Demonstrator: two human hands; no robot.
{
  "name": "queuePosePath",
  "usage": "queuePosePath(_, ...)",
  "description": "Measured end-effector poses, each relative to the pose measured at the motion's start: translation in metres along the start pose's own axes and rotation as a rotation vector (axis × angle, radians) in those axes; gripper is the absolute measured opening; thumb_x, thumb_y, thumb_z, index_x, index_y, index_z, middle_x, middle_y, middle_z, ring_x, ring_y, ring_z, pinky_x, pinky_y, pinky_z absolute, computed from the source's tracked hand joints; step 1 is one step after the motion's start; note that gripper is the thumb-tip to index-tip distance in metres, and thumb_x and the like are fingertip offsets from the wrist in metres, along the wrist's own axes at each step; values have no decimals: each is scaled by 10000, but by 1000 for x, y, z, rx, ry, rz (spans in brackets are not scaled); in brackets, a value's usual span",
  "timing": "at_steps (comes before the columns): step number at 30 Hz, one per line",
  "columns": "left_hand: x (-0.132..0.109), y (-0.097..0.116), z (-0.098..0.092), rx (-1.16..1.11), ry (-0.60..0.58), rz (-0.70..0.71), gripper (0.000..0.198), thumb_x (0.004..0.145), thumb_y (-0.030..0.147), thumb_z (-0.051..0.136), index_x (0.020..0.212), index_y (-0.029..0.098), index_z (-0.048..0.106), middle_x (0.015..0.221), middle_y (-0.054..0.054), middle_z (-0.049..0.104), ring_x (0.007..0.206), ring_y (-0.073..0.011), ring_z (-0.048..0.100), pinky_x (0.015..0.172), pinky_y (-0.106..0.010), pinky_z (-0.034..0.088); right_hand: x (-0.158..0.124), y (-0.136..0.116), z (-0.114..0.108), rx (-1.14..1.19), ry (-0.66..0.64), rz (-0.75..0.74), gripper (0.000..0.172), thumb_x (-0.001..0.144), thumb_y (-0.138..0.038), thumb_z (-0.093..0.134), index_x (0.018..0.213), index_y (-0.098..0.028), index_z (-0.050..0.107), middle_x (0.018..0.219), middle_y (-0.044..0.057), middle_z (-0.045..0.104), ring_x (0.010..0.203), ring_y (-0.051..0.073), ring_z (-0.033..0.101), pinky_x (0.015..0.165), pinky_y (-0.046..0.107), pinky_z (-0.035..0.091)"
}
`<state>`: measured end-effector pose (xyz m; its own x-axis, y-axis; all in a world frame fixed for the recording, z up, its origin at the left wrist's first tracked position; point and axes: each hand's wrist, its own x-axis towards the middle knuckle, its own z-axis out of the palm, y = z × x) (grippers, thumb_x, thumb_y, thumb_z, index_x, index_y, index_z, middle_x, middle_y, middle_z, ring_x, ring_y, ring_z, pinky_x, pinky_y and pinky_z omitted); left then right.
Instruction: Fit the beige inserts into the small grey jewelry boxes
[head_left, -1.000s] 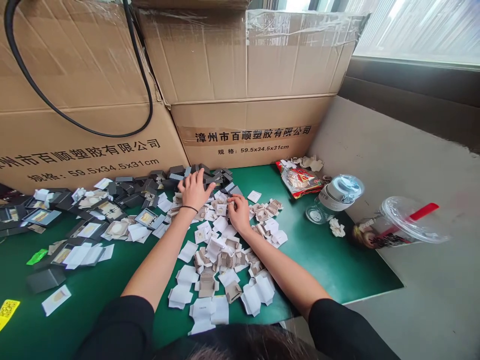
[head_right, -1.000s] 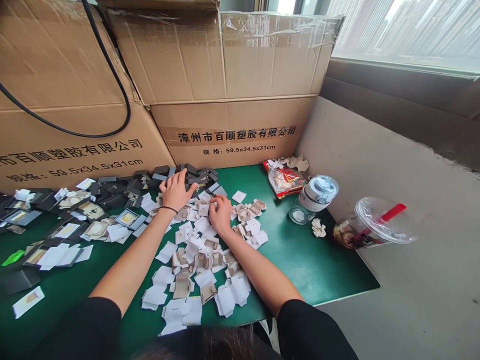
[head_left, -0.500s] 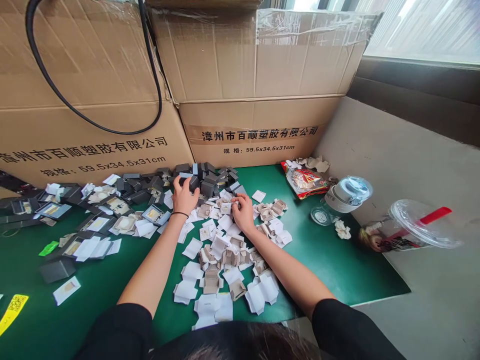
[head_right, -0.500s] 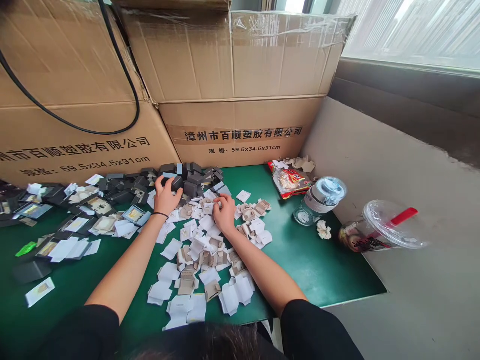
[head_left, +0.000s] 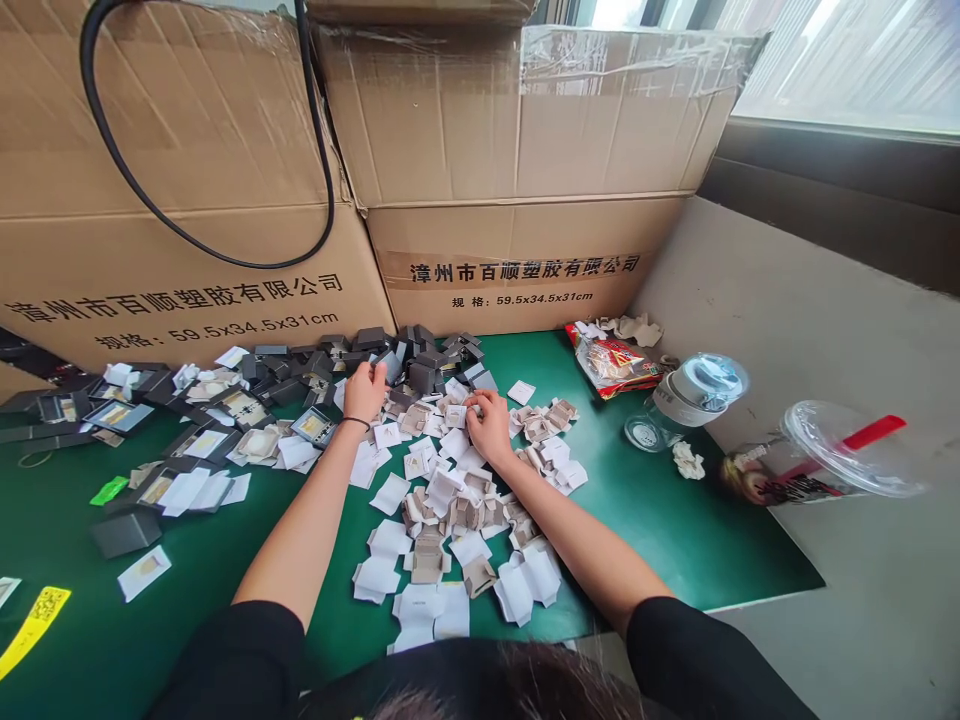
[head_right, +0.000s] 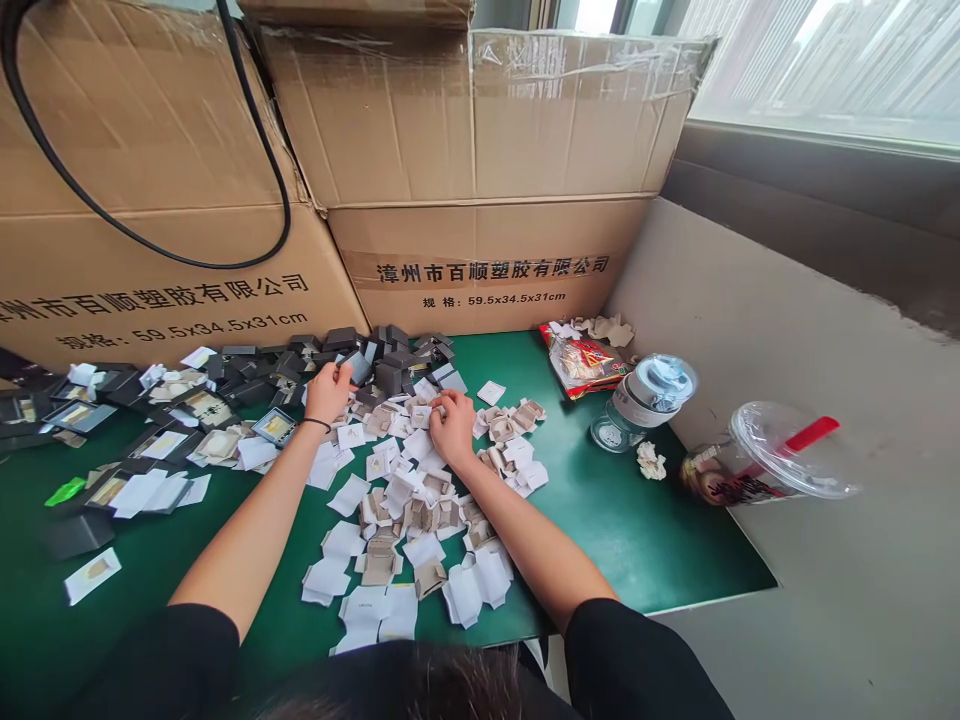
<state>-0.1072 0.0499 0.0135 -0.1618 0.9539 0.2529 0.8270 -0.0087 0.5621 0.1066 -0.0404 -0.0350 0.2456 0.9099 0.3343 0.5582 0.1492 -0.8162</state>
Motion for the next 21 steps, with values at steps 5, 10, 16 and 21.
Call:
queuePosePath(5,-12,-10,-3,-19,195,-53,309,888,391,280,838,180,501,828,-119,656,847,-246,626,737,-323,428,0,1,1,-10,-9,0,213,769,-156,453,825,-212,650,1100,62,582,1070,236,461,929,400,345)
queuePosePath(10,-13,-16,-2,-245,280,-187,414,906,436,177,864,172,494,622,-44,583,627,-189,608,656,-307,457,0,0,0,-23,-28,-1,211,766,-151,454,814,-209,652,1092,55,605,1054,237,470,920,395,344)
queuePosePath(16,-19,-16,7,-383,308,-297,344,886,451,250,792,196,461,689,-76,596,788,-230,624,772,-355,467,-1,-1,0,-36,-52,-17,214,767,-151,451,818,-214,649,1049,39,630,1022,226,489,916,386,331)
queuePosePath(21,-25,-8,10,-507,321,-293,390,870,542,232,784,204,408,601,-16,511,626,-193,599,667,-342,486,-1,-1,-1,-53,-59,-28,219,775,-155,441,821,-216,647,1062,42,626,1026,227,491,900,385,337)
